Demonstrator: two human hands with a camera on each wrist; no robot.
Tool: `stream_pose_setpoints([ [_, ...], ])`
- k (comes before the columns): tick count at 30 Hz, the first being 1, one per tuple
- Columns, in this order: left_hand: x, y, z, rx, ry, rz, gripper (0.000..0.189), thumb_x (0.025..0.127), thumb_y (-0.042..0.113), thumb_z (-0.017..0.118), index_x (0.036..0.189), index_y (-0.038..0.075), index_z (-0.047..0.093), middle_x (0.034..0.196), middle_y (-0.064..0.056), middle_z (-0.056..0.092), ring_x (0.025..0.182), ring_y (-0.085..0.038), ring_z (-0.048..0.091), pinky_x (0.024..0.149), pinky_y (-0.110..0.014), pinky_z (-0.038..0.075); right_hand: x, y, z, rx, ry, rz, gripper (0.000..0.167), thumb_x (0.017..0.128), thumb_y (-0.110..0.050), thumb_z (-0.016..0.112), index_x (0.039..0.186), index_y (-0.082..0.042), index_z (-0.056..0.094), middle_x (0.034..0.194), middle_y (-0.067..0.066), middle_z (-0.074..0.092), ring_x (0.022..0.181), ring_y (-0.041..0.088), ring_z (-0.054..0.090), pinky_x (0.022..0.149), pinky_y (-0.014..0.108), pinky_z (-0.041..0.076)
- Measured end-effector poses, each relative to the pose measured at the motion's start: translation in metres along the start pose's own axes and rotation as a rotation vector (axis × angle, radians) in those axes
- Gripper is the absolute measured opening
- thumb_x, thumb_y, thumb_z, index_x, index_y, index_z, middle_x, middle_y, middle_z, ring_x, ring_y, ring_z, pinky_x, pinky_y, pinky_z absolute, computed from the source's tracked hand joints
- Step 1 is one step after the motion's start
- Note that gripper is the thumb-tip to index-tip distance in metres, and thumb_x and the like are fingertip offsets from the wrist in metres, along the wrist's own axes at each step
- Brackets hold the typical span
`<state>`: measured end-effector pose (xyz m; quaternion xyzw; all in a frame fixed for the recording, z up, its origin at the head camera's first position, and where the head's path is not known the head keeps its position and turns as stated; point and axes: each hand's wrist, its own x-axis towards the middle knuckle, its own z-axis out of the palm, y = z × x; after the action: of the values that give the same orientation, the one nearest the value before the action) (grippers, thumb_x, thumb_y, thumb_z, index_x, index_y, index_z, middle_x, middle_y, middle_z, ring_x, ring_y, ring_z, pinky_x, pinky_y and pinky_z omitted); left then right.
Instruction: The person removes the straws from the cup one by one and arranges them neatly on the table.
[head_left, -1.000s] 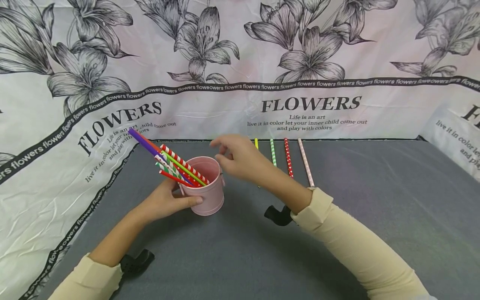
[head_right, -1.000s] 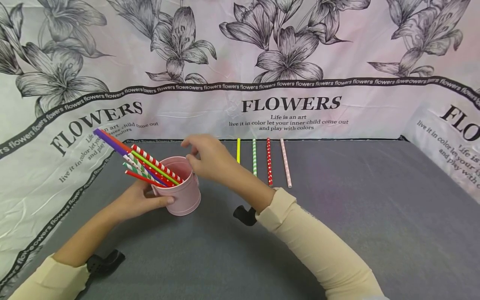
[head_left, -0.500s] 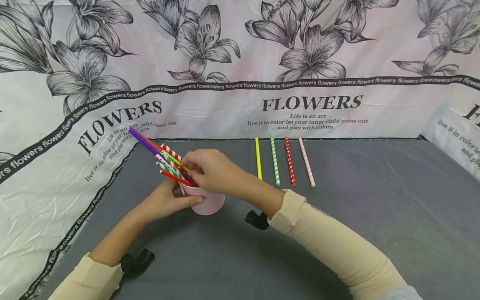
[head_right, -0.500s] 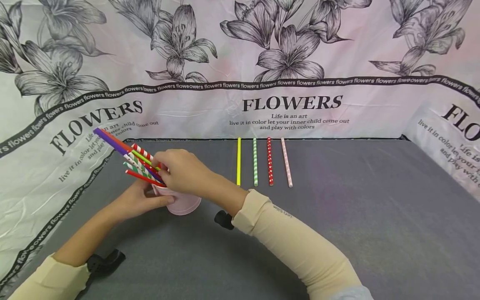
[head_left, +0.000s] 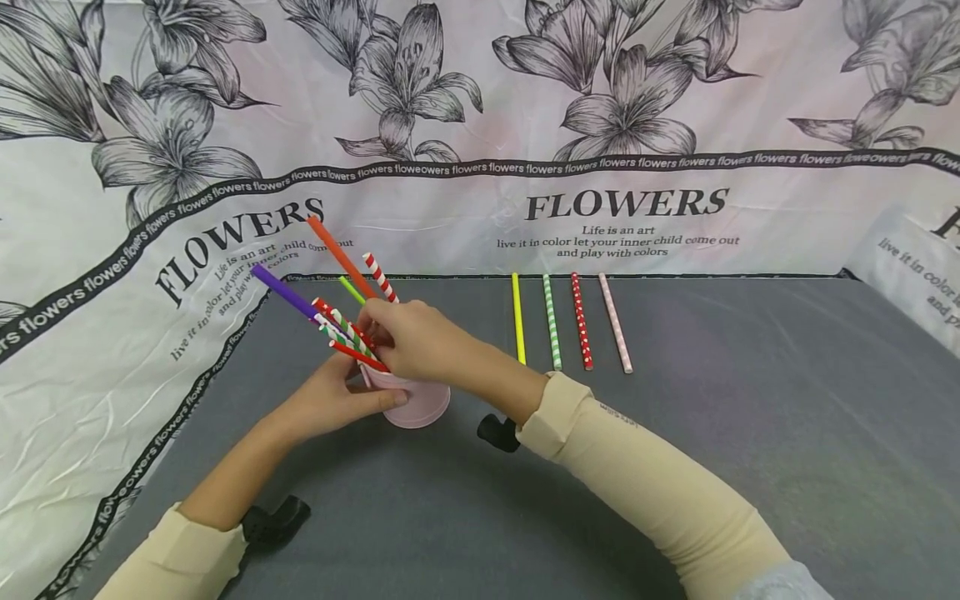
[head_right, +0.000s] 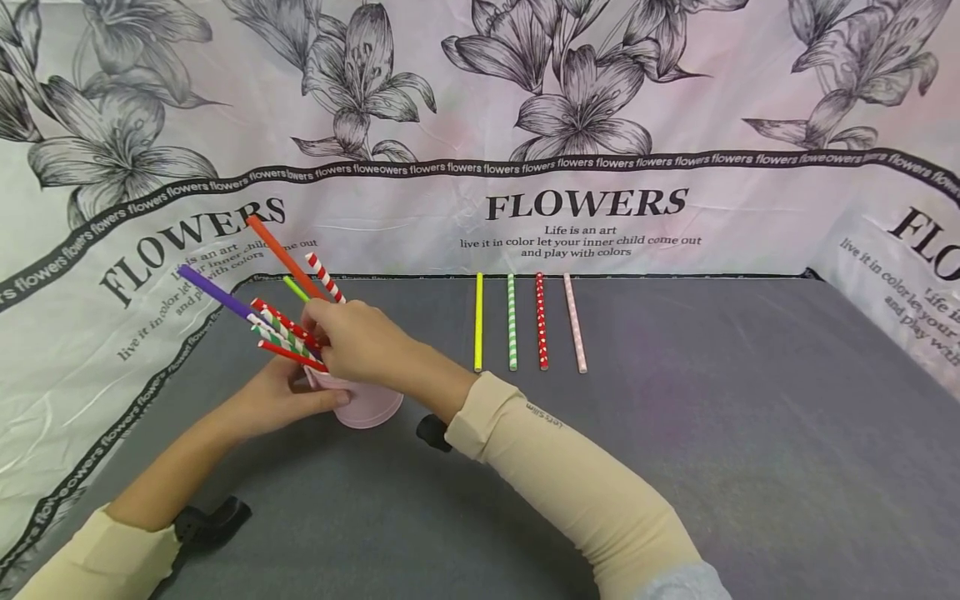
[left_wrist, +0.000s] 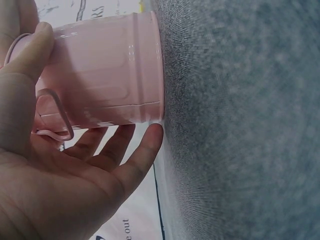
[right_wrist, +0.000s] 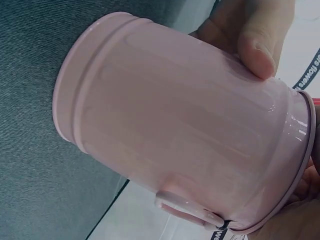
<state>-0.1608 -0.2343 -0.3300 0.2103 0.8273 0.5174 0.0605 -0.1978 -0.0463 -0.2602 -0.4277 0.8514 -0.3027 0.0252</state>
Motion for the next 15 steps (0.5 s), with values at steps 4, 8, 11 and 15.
stream_pose_setpoints([
  [4, 0.0004, 0.0013, -0.0004, -0.007, -0.014, 0.019, 0.067, 0.089, 0.022, 0.077, 0.145, 0.007, 0.043, 0.136, -0.010, 0.052, 0.123, -0.032, 0.054, 0.092, -0.046, 0.054, 0.0002, -0.0022, -0.0014, -0.005, -0.018, 0.045, 0.030, 0.089, 0.000, 0.072, 0.116, -0.006, 0.060, 0.092, 0.003, 0.068, 0.079, 0.013, 0.063, 0.070, 0.018, 0.053],
  [8, 0.0002, 0.0011, -0.0007, -0.001, -0.017, 0.029, 0.066, 0.090, 0.022, 0.077, 0.144, 0.007, 0.043, 0.136, -0.009, 0.052, 0.124, -0.031, 0.052, 0.095, -0.048, 0.052, 0.0002, -0.0046, -0.0014, -0.005, -0.019, 0.085, 0.032, 0.088, -0.001, 0.074, 0.116, -0.007, 0.060, 0.093, 0.003, 0.068, 0.080, 0.013, 0.063, 0.070, 0.019, 0.054],
  [11, 0.0000, 0.0006, -0.0006, 0.005, -0.014, 0.025, 0.066, 0.089, 0.022, 0.077, 0.144, 0.008, 0.043, 0.137, -0.009, 0.052, 0.124, -0.031, 0.052, 0.096, -0.049, 0.051, 0.0013, -0.0066, -0.0013, -0.026, -0.026, 0.128, 0.029, 0.087, -0.003, 0.076, 0.112, -0.007, 0.063, 0.091, 0.002, 0.067, 0.080, 0.013, 0.062, 0.069, 0.019, 0.054],
  [15, 0.0001, 0.0001, -0.0004, 0.016, -0.007, 0.015, 0.066, 0.089, 0.023, 0.078, 0.144, 0.008, 0.044, 0.136, -0.009, 0.053, 0.124, -0.031, 0.054, 0.095, -0.048, 0.052, 0.0055, -0.0096, -0.0026, -0.092, -0.067, 0.182, 0.026, 0.084, -0.007, 0.080, 0.108, -0.006, 0.070, 0.088, 0.001, 0.067, 0.079, 0.014, 0.062, 0.066, 0.020, 0.054],
])
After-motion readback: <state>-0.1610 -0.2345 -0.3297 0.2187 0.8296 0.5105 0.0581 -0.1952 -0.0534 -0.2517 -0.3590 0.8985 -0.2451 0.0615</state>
